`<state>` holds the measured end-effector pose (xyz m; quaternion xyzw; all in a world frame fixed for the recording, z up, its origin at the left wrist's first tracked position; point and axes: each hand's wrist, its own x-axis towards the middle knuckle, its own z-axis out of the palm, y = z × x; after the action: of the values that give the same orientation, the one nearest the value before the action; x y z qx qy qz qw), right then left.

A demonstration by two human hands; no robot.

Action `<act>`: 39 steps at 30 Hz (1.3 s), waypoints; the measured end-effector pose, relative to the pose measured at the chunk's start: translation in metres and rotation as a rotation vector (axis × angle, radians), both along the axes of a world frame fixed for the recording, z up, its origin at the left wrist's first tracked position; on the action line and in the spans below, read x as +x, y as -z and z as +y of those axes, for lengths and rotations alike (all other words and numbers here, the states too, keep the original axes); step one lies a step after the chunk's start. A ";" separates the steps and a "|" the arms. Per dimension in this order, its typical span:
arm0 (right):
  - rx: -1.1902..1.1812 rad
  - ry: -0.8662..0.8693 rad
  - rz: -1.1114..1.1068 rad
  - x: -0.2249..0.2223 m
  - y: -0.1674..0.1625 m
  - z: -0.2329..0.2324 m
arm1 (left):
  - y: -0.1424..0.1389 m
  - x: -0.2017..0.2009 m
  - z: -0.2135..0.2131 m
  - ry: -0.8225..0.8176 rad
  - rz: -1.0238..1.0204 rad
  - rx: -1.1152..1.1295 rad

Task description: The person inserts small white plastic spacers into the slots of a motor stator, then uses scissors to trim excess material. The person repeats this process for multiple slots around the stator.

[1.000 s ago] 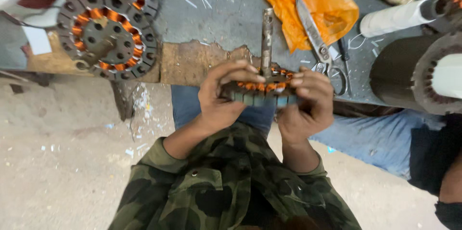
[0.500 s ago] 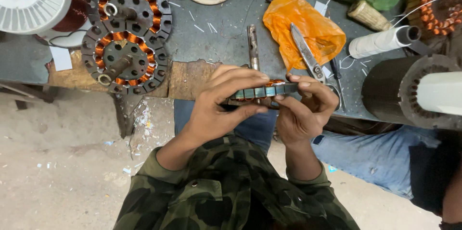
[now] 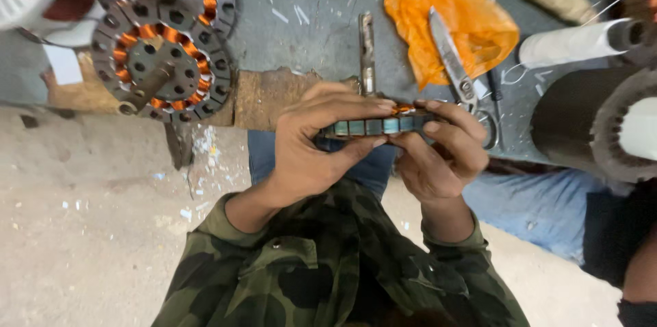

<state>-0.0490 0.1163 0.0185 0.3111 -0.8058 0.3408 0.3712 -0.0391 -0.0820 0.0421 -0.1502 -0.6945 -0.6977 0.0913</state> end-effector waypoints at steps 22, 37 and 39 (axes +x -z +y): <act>0.366 0.297 -0.623 0.047 -0.057 0.094 | 0.011 0.016 0.067 -0.122 1.022 -0.794; -0.446 0.147 -0.738 0.093 -0.040 0.153 | 0.024 0.017 0.082 -0.043 0.894 -0.865; -0.589 0.232 -0.639 0.107 -0.016 0.143 | 0.022 0.018 0.083 -0.062 0.819 -0.749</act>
<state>0.0582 0.2597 0.0348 -0.0209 -0.7783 0.5906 0.2121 -0.0207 0.0010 0.0201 -0.4109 -0.8069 -0.2845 0.3148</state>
